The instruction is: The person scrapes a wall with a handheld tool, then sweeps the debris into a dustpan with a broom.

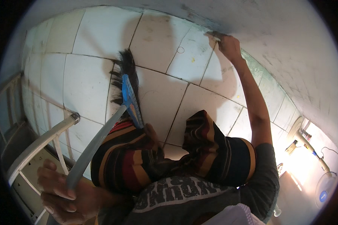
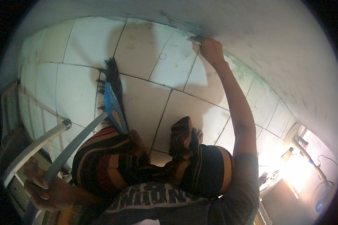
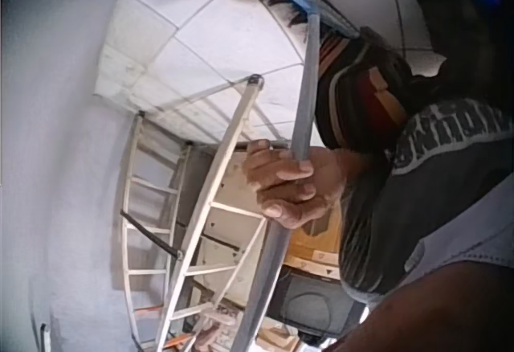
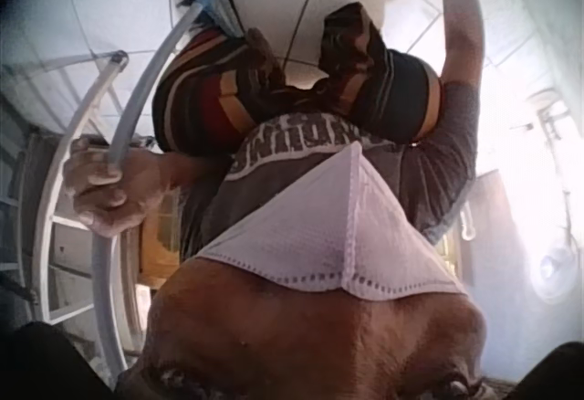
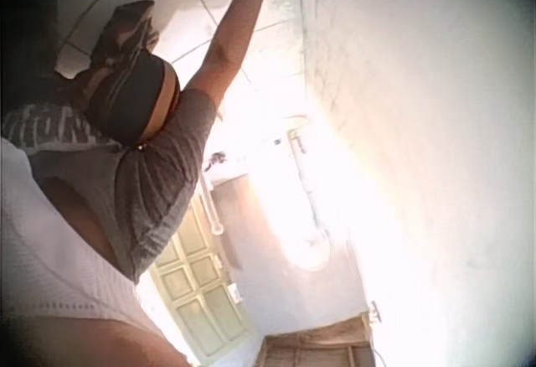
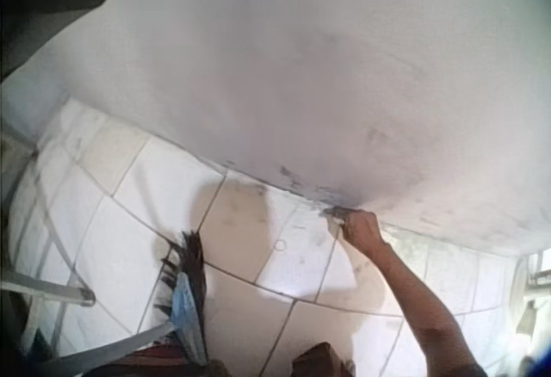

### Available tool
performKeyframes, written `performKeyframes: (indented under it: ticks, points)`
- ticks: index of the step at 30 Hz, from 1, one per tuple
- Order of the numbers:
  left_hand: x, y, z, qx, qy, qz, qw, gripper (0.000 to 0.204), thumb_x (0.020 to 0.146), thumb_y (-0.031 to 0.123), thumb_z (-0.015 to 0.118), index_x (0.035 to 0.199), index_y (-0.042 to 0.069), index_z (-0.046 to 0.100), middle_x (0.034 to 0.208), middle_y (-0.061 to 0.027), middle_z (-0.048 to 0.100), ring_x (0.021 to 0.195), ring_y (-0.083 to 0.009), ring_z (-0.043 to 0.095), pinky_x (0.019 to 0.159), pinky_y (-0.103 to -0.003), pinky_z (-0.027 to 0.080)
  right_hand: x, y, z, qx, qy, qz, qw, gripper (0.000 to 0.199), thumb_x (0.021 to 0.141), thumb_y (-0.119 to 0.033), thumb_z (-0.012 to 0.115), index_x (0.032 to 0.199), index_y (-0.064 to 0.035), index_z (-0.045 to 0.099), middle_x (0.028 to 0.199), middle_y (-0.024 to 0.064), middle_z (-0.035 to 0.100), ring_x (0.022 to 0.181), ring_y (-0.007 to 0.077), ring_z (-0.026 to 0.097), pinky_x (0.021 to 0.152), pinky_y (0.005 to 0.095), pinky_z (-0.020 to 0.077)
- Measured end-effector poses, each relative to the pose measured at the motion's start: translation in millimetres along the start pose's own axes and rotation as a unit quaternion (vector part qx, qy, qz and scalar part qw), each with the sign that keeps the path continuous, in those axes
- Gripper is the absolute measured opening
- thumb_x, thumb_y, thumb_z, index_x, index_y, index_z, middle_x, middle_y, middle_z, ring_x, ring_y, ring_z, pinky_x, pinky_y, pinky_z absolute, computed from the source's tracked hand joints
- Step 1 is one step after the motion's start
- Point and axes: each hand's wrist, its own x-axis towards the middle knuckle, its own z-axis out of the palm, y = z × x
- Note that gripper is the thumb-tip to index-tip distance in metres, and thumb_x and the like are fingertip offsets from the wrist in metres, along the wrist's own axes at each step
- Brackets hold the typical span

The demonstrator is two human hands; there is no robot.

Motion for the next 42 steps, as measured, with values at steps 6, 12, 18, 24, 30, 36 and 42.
performKeyframes:
  ticks: [6, 12, 18, 24, 30, 36, 42]
  points:
    - [-8.4, -14.0, -25.9, -0.307, -0.044, -0.01, 0.951, 0.036, 0.097, 0.021, 0.035, 0.091, -0.009, 0.054, 0.079, -0.0207, 0.052, 0.099, -0.0248, 0.054, 0.1, -0.048, 0.038, -17.3, -8.4, 15.1, -0.032, -0.011, -0.018, 0.999, 0.053, 0.073, -0.001, 0.059, 0.123, -0.0201, 0.06, 0.104, 0.0095, 0.066, 0.085, 0.0248, 0.066, 0.068, 0.037, 0.0553]
    - [-3.7, -26.9, -24.7, 0.11, -0.015, -0.017, 0.994, 0.041, 0.098, 0.023, 0.033, 0.11, -0.013, 0.047, 0.101, -0.0249, 0.051, 0.109, -0.0311, 0.05, 0.112, -0.049, 0.025, -10.0, -17.8, 31.7, -0.017, -0.015, 0.035, 0.999, 0.051, 0.074, 0.0, 0.059, 0.122, -0.0152, 0.058, 0.106, 0.0111, 0.065, 0.083, 0.027, 0.066, 0.067, 0.0375, 0.0557]
    - [6.2, -12.8, -9.1, -0.499, -0.135, -0.028, 0.856, 0.047, 0.099, 0.025, 0.028, 0.114, -0.018, 0.041, 0.112, -0.0369, 0.045, 0.117, -0.0462, 0.043, 0.116, -0.053, 0.014, -16.0, -17.2, 39.5, -0.035, 0.01, 0.059, 0.998, 0.052, 0.078, 0.0, 0.054, 0.125, -0.0189, 0.058, 0.113, 0.0091, 0.063, 0.083, 0.0279, 0.066, 0.064, 0.0381, 0.0549]
    - [0.8, -14.2, -14.5, -0.417, -0.053, -0.046, 0.906, 0.048, 0.099, 0.025, 0.028, 0.113, -0.018, 0.04, 0.112, -0.0395, 0.044, 0.117, -0.0468, 0.044, 0.115, -0.055, 0.016, -14.7, -14.9, 43.3, 0.001, 0.116, -0.015, 0.993, 0.052, 0.076, -0.002, 0.056, 0.126, -0.0194, 0.058, 0.104, 0.0128, 0.066, 0.079, 0.0288, 0.066, 0.064, 0.0386, 0.0549]
    - [-2.7, -23.1, -24.0, -0.285, 0.029, -0.045, 0.957, 0.049, 0.099, 0.026, 0.028, 0.114, -0.019, 0.038, 0.112, -0.0412, 0.043, 0.116, -0.0467, 0.044, 0.114, -0.056, 0.018, -9.2, -34.5, 38.7, -0.029, 0.033, 0.022, 0.999, 0.05, 0.074, -0.003, 0.058, 0.123, -0.0153, 0.058, 0.107, 0.0127, 0.065, 0.09, 0.0276, 0.066, 0.066, 0.0396, 0.0554]
    - [-11.7, -15.7, -9.4, -0.093, 0.072, -0.03, 0.993, 0.049, 0.098, 0.029, 0.032, 0.114, -0.017, 0.039, 0.111, -0.0373, 0.045, 0.112, -0.0409, 0.049, 0.108, -0.051, 0.027, 4.2, -38.4, 45.4, -0.046, -0.057, 0.053, 0.996, 0.036, 0.077, -0.008, 0.059, 0.113, -0.0072, 0.058, 0.099, 0.0139, 0.064, 0.095, 0.0244, 0.065, 0.069, 0.0362, 0.0569]
    - [-6.5, -12.6, -15.5, -0.259, 0.032, -0.05, 0.964, 0.046, 0.097, 0.029, 0.038, 0.111, -0.015, 0.042, 0.11, -0.0298, 0.05, 0.102, -0.0314, 0.056, 0.095, -0.043, 0.043, 9.8, -39.0, 50.0, -0.051, -0.002, 0.022, 0.998, 0.044, 0.076, -0.001, 0.055, 0.119, -0.0112, 0.06, 0.108, 0.0136, 0.064, 0.077, 0.0279, 0.067, 0.061, 0.0387, 0.0552]
